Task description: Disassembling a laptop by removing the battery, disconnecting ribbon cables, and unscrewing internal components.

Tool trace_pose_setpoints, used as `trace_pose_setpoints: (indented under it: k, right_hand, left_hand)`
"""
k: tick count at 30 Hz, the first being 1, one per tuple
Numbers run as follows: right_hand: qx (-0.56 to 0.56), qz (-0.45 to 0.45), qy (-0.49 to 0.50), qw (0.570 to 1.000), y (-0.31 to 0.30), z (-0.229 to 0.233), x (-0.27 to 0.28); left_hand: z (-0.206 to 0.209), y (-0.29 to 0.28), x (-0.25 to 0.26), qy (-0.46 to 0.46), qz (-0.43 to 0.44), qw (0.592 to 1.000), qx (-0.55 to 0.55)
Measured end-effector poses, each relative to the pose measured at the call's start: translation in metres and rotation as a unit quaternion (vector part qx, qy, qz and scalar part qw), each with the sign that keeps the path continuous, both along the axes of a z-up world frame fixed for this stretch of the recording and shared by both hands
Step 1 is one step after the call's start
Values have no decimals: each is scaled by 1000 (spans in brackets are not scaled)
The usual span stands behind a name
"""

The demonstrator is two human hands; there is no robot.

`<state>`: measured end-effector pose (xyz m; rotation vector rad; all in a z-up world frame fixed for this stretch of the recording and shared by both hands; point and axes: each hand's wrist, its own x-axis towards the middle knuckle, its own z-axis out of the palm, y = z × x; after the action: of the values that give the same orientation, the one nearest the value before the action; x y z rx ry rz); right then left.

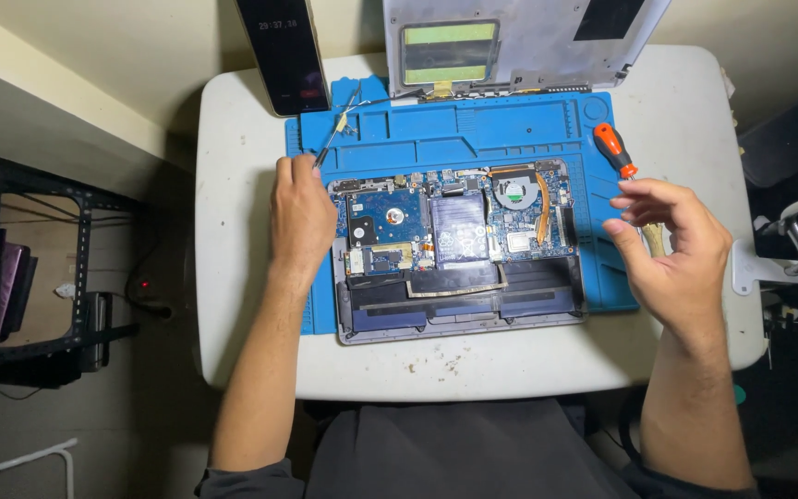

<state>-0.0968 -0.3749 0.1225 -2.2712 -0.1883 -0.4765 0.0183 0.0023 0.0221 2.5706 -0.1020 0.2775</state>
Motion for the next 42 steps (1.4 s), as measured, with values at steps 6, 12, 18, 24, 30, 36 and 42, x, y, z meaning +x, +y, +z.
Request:
trace_pose_setpoints:
  k: [6, 12, 18, 24, 30, 36, 42]
  right_hand:
    - [-1, 47, 35, 998, 19, -6, 0]
    - [-163, 175, -132, 962, 106, -26, 1]
    - [-324, 214, -186, 903, 140, -12, 17]
    - [-274, 218, -281, 894, 150, -46, 16]
    - [-276, 218, -295, 888, 151, -44, 18]
    - [-286, 243, -225, 899, 148, -19, 20]
    - [-230, 211, -169, 935, 107, -18, 48]
  left_hand:
    - [33, 14, -57, 98, 35, 994, -31]
    - [65, -14, -126, 92, -75, 987, -108]
    - [86, -28, -157, 92, -144, 976, -136]
    - [78, -25, -166, 154, -163, 953, -204]
    - [79, -25, -167, 179, -147, 950, -210]
    - [79, -16, -168, 126, -116, 964, -204]
    - [45, 12, -162, 50, 33, 986, -156]
